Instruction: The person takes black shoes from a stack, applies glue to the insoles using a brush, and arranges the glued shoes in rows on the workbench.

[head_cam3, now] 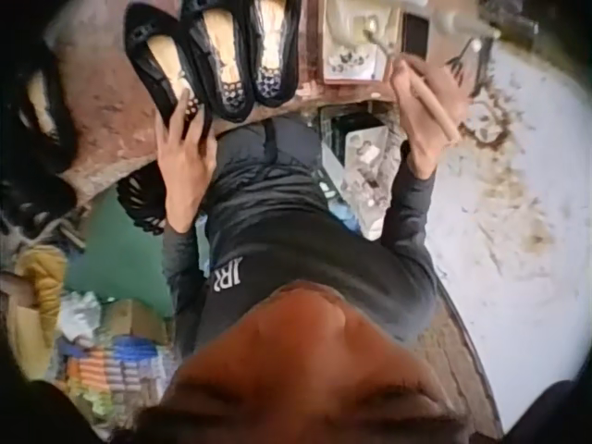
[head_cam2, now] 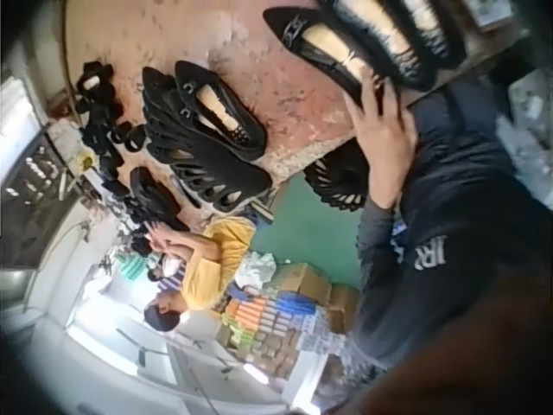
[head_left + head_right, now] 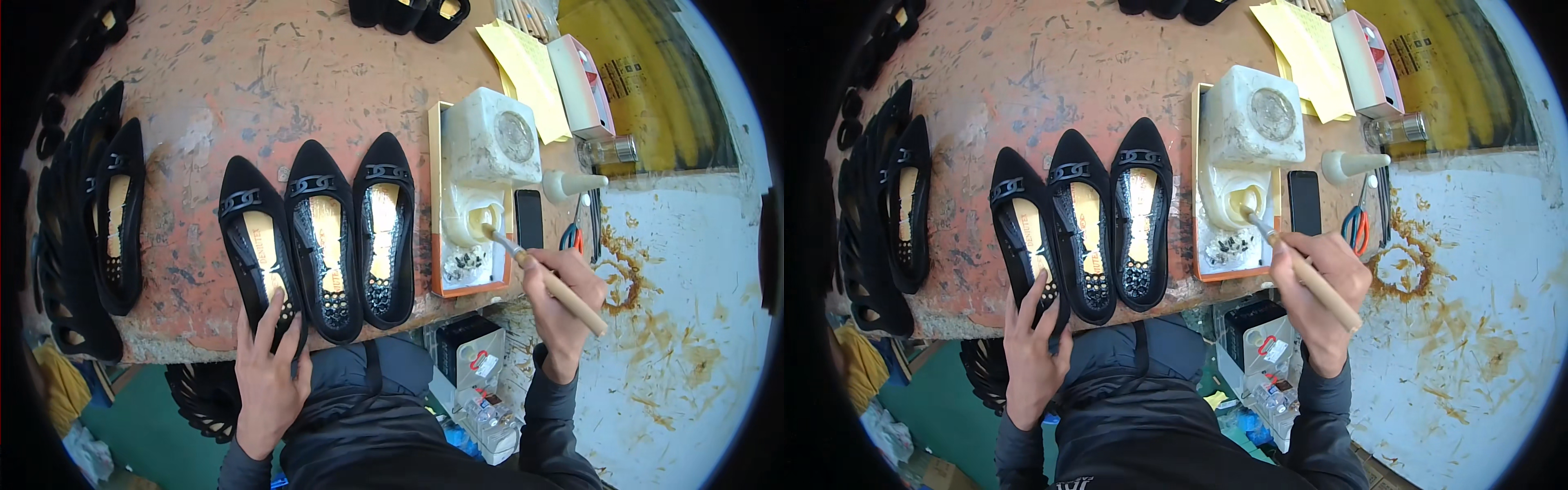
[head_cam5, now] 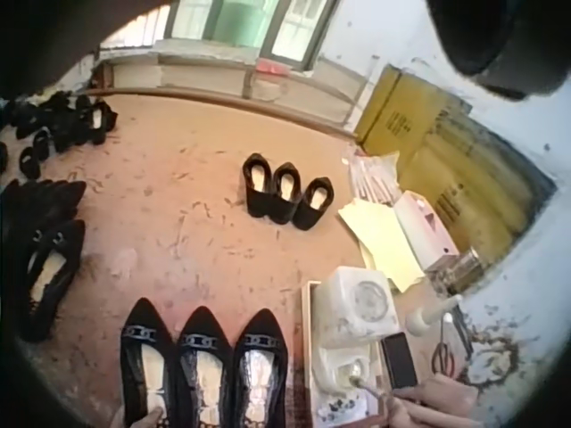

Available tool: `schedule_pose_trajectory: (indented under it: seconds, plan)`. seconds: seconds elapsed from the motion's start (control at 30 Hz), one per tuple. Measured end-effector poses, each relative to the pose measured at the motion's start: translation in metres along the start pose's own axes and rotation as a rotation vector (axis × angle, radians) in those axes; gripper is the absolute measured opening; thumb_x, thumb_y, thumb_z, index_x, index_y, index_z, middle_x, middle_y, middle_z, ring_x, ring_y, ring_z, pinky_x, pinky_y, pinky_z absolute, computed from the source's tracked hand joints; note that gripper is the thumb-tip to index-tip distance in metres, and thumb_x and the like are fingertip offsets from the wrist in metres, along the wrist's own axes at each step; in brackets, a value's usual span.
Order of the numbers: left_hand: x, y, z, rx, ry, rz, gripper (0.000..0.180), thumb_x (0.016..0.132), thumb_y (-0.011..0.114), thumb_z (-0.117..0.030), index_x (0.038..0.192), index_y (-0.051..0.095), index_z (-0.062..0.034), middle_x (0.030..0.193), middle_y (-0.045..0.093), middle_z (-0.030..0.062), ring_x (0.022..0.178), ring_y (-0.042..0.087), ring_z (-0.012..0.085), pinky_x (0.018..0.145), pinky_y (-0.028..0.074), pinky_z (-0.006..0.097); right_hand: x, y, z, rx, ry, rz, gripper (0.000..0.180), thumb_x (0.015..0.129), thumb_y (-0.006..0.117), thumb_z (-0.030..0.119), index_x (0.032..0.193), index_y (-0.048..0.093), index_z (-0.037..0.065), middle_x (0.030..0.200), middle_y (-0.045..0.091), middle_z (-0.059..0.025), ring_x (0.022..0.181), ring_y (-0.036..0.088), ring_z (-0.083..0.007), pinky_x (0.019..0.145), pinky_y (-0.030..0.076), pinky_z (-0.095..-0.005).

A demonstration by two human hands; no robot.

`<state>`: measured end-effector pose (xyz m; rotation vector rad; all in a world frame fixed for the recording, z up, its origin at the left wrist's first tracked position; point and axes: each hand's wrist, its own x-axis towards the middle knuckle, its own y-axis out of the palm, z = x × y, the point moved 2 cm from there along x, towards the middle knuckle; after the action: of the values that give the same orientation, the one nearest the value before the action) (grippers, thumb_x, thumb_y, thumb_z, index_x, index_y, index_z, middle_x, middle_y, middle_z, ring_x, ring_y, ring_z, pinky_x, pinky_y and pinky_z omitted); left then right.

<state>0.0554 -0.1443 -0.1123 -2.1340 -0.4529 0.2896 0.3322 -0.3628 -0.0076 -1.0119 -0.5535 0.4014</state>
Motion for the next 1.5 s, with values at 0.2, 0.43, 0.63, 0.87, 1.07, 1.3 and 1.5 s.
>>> schedule_pose_trajectory:
  seconds: [0.2, 0.43, 0.63, 0.87, 1.07, 1.3, 1.5]
  plan:
    - [-0.001, -0.002, -0.009, -0.081, -0.074, -0.024, 0.079, 0.084, 0.084, -0.001, 0.158, 0.053, 0.0004, 0.174, 0.034, 0.0309, 0.153, 0.041, 0.0613, 0.122, 0.044, 0.062, -0.003, 0.001, 0.011, -0.065, -0.135, 0.039, 0.011, 0.085, 0.083, 0.0, 0.096, 0.082, 0.0, 0.078, 0.072, -0.01, 0.068, 0.065, -0.0241, 0.064, 0.051, -0.0365]
    - [-0.008, 0.0, 0.001, -0.29, -0.182, -0.131, 0.119, 0.08, 0.088, 0.004, 0.176, 0.019, -0.0019, 0.182, 0.017, 0.03, 0.168, 0.022, 0.0516, 0.133, 0.031, 0.056, -0.002, 0.001, 0.022, -0.131, -0.117, 0.02, 0.01, 0.086, 0.081, 0.001, 0.095, 0.083, 0.0, 0.079, 0.072, -0.0105, 0.067, 0.065, -0.0221, 0.063, 0.051, -0.0358]
    - [-0.013, -0.003, 0.017, -0.365, -0.157, -0.121, 0.116, 0.083, 0.09, -0.001, 0.174, 0.018, 0.0062, 0.18, 0.024, 0.0337, 0.167, 0.028, 0.0502, 0.133, 0.031, 0.053, 0.003, -0.001, 0.022, -0.221, 0.044, 0.179, 0.01, 0.088, 0.086, 0.007, 0.093, 0.083, -0.001, 0.077, 0.073, -0.0117, 0.068, 0.066, -0.0257, 0.066, 0.052, -0.0379]
    - [-0.008, -0.004, 0.027, -0.523, -0.048, -0.115, 0.123, 0.081, 0.095, -0.004, 0.173, 0.015, 0.0078, 0.179, 0.027, 0.034, 0.159, 0.044, 0.0461, 0.124, 0.047, 0.051, 0.023, -0.016, 0.083, 0.585, -0.132, 0.059, 0.019, 0.085, 0.083, 0.01, 0.088, 0.078, -0.008, 0.075, 0.078, -0.0149, 0.067, 0.068, -0.0198, 0.061, 0.054, -0.0342]
    - [-0.011, 0.003, 0.041, -0.599, -0.042, -0.152, 0.13, 0.079, 0.101, -0.009, 0.175, 0.014, 0.0026, 0.176, 0.031, 0.0355, 0.158, 0.046, 0.0469, 0.121, 0.051, 0.051, 0.039, 0.097, 0.161, 0.476, -0.545, 0.538, 0.018, 0.083, 0.087, -0.003, 0.099, 0.081, -0.005, 0.09, 0.079, -0.0119, 0.068, 0.071, -0.028, 0.062, 0.053, -0.0369]
    - [-0.007, -0.001, 0.043, -0.641, -0.064, -0.131, 0.131, 0.079, 0.102, -0.012, 0.175, 0.014, 0.0022, 0.174, 0.035, 0.0364, 0.157, 0.048, 0.0482, 0.121, 0.052, 0.052, 0.032, 0.126, 0.155, 0.463, -0.428, 0.717, 0.017, 0.081, 0.088, 0.0, 0.098, 0.084, 0.0, 0.084, 0.079, -0.0094, 0.07, 0.069, -0.0244, 0.067, 0.055, -0.0359]
    - [-0.006, -0.004, 0.043, -0.626, -0.038, -0.13, 0.132, 0.078, 0.103, -0.013, 0.175, 0.014, 0.0021, 0.174, 0.035, 0.0366, 0.157, 0.048, 0.0483, 0.12, 0.052, 0.053, 0.031, 0.119, 0.164, 0.447, -0.609, 1.155, 0.022, 0.08, 0.087, 0.008, 0.1, 0.08, 0.003, 0.09, 0.067, -0.0068, 0.086, 0.067, -0.029, 0.07, 0.059, -0.0398]
